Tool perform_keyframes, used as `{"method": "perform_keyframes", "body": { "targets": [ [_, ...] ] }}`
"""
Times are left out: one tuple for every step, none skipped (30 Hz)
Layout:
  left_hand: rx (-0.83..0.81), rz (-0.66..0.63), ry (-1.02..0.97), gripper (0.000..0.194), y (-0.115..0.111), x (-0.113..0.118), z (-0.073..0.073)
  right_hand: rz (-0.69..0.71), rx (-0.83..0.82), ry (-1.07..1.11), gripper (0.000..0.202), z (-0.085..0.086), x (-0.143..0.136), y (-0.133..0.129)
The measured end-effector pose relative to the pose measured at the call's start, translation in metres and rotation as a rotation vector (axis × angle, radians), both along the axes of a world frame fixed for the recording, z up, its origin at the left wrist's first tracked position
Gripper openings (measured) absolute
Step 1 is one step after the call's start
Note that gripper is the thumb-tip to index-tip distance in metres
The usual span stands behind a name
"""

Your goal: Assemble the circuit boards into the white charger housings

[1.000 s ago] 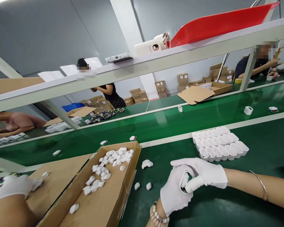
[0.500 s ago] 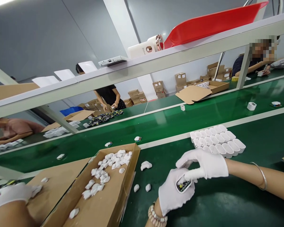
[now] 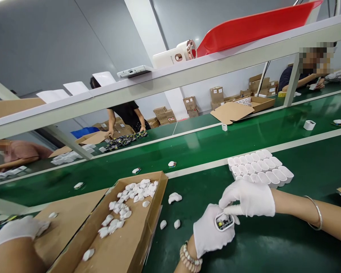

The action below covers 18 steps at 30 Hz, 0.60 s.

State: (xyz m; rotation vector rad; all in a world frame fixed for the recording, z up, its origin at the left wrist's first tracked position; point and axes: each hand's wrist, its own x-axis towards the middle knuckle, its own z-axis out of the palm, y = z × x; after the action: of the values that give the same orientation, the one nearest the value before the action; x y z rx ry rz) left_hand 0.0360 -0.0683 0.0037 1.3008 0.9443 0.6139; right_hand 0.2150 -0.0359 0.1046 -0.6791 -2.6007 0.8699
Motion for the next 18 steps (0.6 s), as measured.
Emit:
{"method": "perform_keyframes", "body": {
  "targets": [
    [-0.017, -0.01, 0.003, 0.036, 0.0006, 0.0019, -0.002, -0.012, -0.007, -0.005, 0.019, 0.0, -0.0012, 0.0001],
    [-0.028, -0.014, 0.004, 0.037, 0.0004, 0.0033, -0.0033, -0.027, -0.027, -0.007, 0.021, 0.0001, -0.0022, 0.0004],
    [-0.033, -0.012, 0.004, 0.038, -0.0002, 0.0042, -0.0037, -0.046, -0.054, -0.006, 0.023, 0.0003, -0.003, 0.001],
    [-0.035, -0.008, 0.004, 0.039, -0.0012, 0.0047, -0.0034, -0.067, -0.083, -0.002, 0.025, 0.0004, -0.0033, 0.0018],
    [-0.033, -0.003, 0.004, 0.038, -0.0023, 0.005, -0.0026, -0.085, -0.111, 0.001, 0.025, 0.0006, -0.0032, 0.0029],
    [-0.029, -0.001, 0.005, 0.037, -0.0032, 0.005, -0.0013, -0.095, -0.139, 0.005, 0.025, 0.0007, -0.0025, 0.0042],
    [-0.024, -0.002, 0.006, 0.036, -0.0038, 0.005, 0.0002, -0.095, -0.169, 0.011, 0.025, 0.0009, -0.0015, 0.0055],
    [-0.016, -0.007, 0.008, 0.034, -0.0039, 0.0048, 0.0015, -0.085, -0.203, 0.018, 0.027, 0.001, -0.0002, 0.0067],
    [-0.008, -0.015, 0.011, 0.033, -0.0036, 0.0046, 0.0026, -0.072, -0.236, 0.022, 0.03, 0.0011, 0.0012, 0.0077],
    [0.003, -0.025, 0.015, 0.032, -0.003, 0.0044, 0.0033, -0.059, -0.264, 0.022, 0.033, 0.0012, 0.0024, 0.0084],
    [0.016, -0.032, 0.022, 0.031, -0.0023, 0.0042, 0.0035, -0.052, -0.28, 0.02, 0.036, 0.0013, 0.0034, 0.0088],
    [0.031, -0.039, 0.032, 0.031, -0.0016, 0.0039, 0.0032, -0.051, -0.283, 0.014, 0.038, 0.0013, 0.0039, 0.0088],
    [0.049, -0.042, 0.044, 0.03, -0.0011, 0.0035, 0.0026, -0.053, -0.273, 0.004, 0.037, 0.0013, 0.0041, 0.0084],
    [0.069, -0.043, 0.059, 0.03, -0.0009, 0.0031, 0.0018, -0.054, -0.255, -0.007, 0.035, 0.0012, 0.0039, 0.0079],
    [0.089, -0.043, 0.075, 0.029, -0.0012, 0.0025, 0.001, -0.054, -0.237, -0.018, 0.033, 0.001, 0.0033, 0.0071],
    [0.109, -0.042, 0.091, 0.028, -0.0018, 0.0017, 0.0006, -0.055, -0.226, -0.029, 0.03, 0.0008, 0.0024, 0.0062],
    [0.126, -0.043, 0.107, 0.027, -0.0028, 0.0008, 0.0006, -0.055, -0.217, -0.041, 0.028, 0.0005, 0.0011, 0.005],
    [0.141, -0.044, 0.122, 0.026, -0.0039, -0.0002, 0.0013, -0.057, -0.204, -0.054, 0.027, 0.0003, -0.0005, 0.0036]
  ]
}}
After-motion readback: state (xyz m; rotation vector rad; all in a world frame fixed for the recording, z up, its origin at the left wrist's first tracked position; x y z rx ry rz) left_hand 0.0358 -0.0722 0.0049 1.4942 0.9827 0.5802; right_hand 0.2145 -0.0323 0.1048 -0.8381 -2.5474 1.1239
